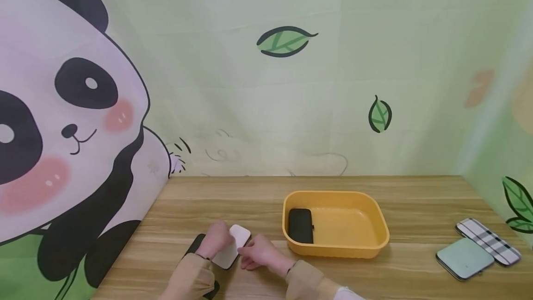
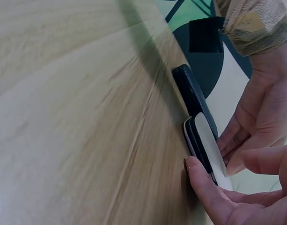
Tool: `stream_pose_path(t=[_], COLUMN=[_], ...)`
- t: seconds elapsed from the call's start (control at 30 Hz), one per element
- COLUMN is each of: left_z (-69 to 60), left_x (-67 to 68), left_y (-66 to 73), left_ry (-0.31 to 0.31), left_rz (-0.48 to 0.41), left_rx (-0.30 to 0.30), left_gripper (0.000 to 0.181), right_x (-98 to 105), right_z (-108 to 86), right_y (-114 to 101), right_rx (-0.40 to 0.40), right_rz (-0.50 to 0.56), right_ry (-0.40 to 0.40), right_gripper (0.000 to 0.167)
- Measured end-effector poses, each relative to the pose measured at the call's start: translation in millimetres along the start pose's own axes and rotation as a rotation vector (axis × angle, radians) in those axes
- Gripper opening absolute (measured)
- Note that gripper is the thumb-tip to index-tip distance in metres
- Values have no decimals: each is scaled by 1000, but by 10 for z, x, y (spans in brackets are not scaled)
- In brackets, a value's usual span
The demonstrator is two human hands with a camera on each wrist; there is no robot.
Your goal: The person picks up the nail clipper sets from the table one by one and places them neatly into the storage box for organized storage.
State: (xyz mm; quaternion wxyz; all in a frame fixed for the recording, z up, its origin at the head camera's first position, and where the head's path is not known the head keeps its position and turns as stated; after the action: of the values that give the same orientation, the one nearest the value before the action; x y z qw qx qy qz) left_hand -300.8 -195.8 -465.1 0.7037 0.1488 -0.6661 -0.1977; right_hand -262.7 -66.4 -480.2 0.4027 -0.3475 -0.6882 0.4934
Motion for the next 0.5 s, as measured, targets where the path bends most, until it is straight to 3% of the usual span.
stream_pose_path(t=[0.13,0.3,0.5], left_z=[-122,-134,-133], left_x=[152,152,142], left_y=[198,227,250], left_ry=[5,6,7], left_rz=[-7,-18,-29], left_rx=[-8,-2,-6], left_gripper=[29,26,26], right_x=[6,37,74], right_z=[8,14,3], right_y=[14,12,-15], right_rx=[-28,-39,-6], right_rz=[62,74,-16], right_ry=[5,21,50], right_gripper=[17,15,14])
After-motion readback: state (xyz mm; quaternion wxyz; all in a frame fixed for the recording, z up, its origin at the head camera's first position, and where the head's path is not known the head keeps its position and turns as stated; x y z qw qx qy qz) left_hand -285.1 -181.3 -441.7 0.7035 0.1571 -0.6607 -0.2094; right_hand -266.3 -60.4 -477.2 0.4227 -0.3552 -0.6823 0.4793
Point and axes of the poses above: each hand's wrist, its own z-axis towards the middle knuckle, its own x-axis out of the back of the hand, y = z × x, the point moved 4 cm from there along z, towards the middle knuckle, and after that the axes turned 3 degrees about -z, right-handed, at the moved point
